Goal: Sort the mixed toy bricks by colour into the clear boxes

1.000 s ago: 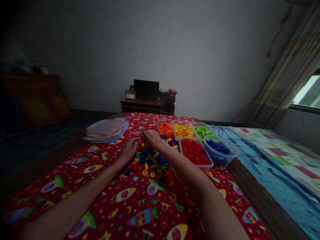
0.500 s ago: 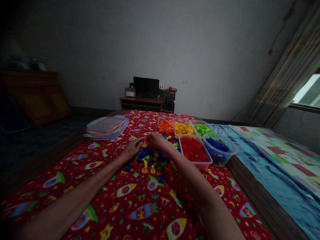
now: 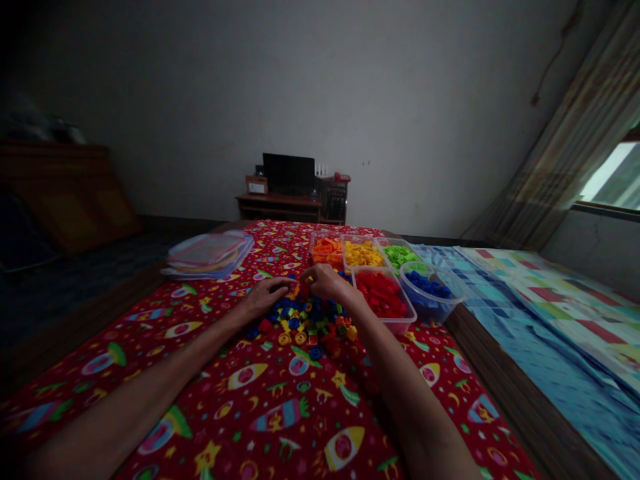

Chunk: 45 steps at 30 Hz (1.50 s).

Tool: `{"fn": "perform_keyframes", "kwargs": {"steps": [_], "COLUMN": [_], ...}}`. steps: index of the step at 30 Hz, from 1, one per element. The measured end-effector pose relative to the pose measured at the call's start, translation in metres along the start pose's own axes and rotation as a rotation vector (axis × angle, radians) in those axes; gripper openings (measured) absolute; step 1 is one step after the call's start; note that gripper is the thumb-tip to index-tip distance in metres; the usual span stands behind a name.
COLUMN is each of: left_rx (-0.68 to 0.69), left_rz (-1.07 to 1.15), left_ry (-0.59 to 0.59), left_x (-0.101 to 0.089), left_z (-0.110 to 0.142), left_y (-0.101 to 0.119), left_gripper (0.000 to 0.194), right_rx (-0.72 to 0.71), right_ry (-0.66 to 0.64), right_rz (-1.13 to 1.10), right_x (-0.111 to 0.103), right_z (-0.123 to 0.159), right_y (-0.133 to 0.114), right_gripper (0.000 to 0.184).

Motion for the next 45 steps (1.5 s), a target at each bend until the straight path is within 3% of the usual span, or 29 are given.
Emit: {"fn": "perform_keyframes", "kwargs": {"steps": [8, 11, 17, 26, 31, 34, 45], "left_rx": [0.23, 0.275, 0.197, 0.015, 0.037, 0.042, 0.049], "left_rz": [-0.129, -0.162, -0.293, -0.094, -0.063, -0.09, -0.064], "left_ry": [-0.102, -0.067, 0.012, 0.076, 0.116, 0.114, 0.103], "left_x": [0.018, 0.019, 0.007, -0.004, -0.011, -0.013, -0.008], "left_z": [0.007, 0.008, 0.004, 0.003, 0.002, 0.001, 0.006], "left_y": [0.017, 0.019, 0.01, -0.006, -0.005, -0.006, -0.004], "left_gripper": [0.03, 0.023, 0.01, 0.028, 0.031, 0.034, 0.037], "right_rx": [-0.003, -0.007, -0.191, -0.083, -0.186, -0.203, -0.181], "right_ry": [-0.037, 0.048, -0.046, 0.22, 0.067, 0.053, 0.034], "right_rz": [0.215, 0.36, 0.384, 0.298, 0.368, 0.4, 0.422], "right_x": [-0.009, -0.008, 0.03, -0.002, 0.037, 0.049, 0.04], "right_z": [0.01, 0.014, 0.019, 0.011, 0.011, 0.011, 0.014], "right_y": [0.009, 0.0, -0.027, -0.004, -0.008, -0.01, -0.014], "right_gripper": [0.027, 0.024, 0.027, 0.028, 0.025, 0.026, 0.028]}}
Point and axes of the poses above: each hand's wrist, its own z-axis away from the middle knuckle, its own x-axis out of the palm, y = z × x, the point moved 9 cm from there along -z, towards the middle knuckle, and after that the axes turned 11 degrees about y, right-handed, at the moved point
